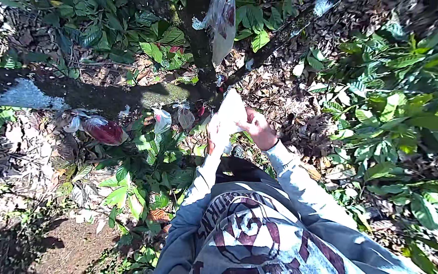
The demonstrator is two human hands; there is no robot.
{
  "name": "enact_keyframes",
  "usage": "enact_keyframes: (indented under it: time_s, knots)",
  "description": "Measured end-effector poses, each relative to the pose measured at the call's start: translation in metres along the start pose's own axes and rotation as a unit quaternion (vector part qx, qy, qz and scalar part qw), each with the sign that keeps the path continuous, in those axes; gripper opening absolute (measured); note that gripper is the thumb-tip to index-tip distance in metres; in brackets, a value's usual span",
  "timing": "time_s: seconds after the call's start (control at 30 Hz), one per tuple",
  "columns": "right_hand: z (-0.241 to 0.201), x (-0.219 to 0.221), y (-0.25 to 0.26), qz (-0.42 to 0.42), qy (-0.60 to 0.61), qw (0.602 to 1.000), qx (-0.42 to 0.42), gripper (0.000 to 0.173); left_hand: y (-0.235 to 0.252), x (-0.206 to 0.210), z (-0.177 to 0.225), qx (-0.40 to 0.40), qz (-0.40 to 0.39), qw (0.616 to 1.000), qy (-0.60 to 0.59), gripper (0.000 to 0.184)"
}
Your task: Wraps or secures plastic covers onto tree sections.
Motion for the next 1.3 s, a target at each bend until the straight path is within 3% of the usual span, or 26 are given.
enact_keyframes:
  time_s: [0.13,0.27,0.33,0.47,0.57,0.67,0.77,0.93,1.1,1.17,1.3]
  knots:
    - [-0.002,-0.006,0.004,0.013,0.014,0.999,-0.042,0.012,-0.002,0.001,-0.007,-0.027,0.006,0.999,-0.041,0.043]
    - [-0.002,-0.01,0.006,0.041,-0.001,0.999,-0.014,0.014,-0.004,0.013,0.009,0.06,-0.086,0.994,-0.004,0.055]
    - [-0.008,-0.003,0.006,-0.004,0.017,1.0,-0.024,0.018,-0.006,0.02,0.015,0.074,-0.116,0.991,0.002,0.067]
    - [-0.016,0.015,0.006,-0.125,0.076,0.989,-0.021,0.025,-0.007,0.02,0.004,0.009,-0.107,0.989,-0.107,0.037]
    - [-0.012,0.006,0.008,-0.08,0.082,0.993,-0.026,0.018,-0.008,0.02,-0.003,-0.025,-0.116,0.984,-0.134,0.034]
    - [-0.008,-0.004,0.012,-0.024,0.083,0.996,-0.038,0.011,-0.005,0.02,-0.013,-0.046,-0.1,0.983,-0.149,0.03]
    - [-0.001,-0.007,0.011,-0.02,0.112,0.993,-0.028,0.009,-0.005,0.017,-0.022,-0.071,-0.08,0.981,-0.162,0.03]
    - [0.008,-0.016,0.009,-0.02,0.095,0.995,-0.017,0.018,-0.004,0.016,-0.038,-0.137,-0.043,0.973,-0.182,0.027]
    - [0.009,-0.019,0.005,-0.004,0.043,0.999,-0.013,0.027,-0.008,0.011,-0.043,-0.083,-0.035,0.994,-0.066,0.043]
    - [0.008,-0.017,0.003,0.005,0.027,0.999,-0.032,0.02,-0.01,0.014,-0.04,-0.059,-0.027,0.996,-0.067,0.043]
    - [0.01,-0.022,-0.002,0.006,0.018,0.999,-0.033,0.013,-0.019,0.001,-0.068,-0.097,0.013,0.993,-0.07,0.048]
Point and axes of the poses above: each hand's wrist, its own y-axis towards the middle knuckle, its own x-axis out of the palm, z = x × y, the point moved 10 cm from there along y, towards the middle knuckle, and after that the axes turned 12 degrees about y, right-handed, at the moved point
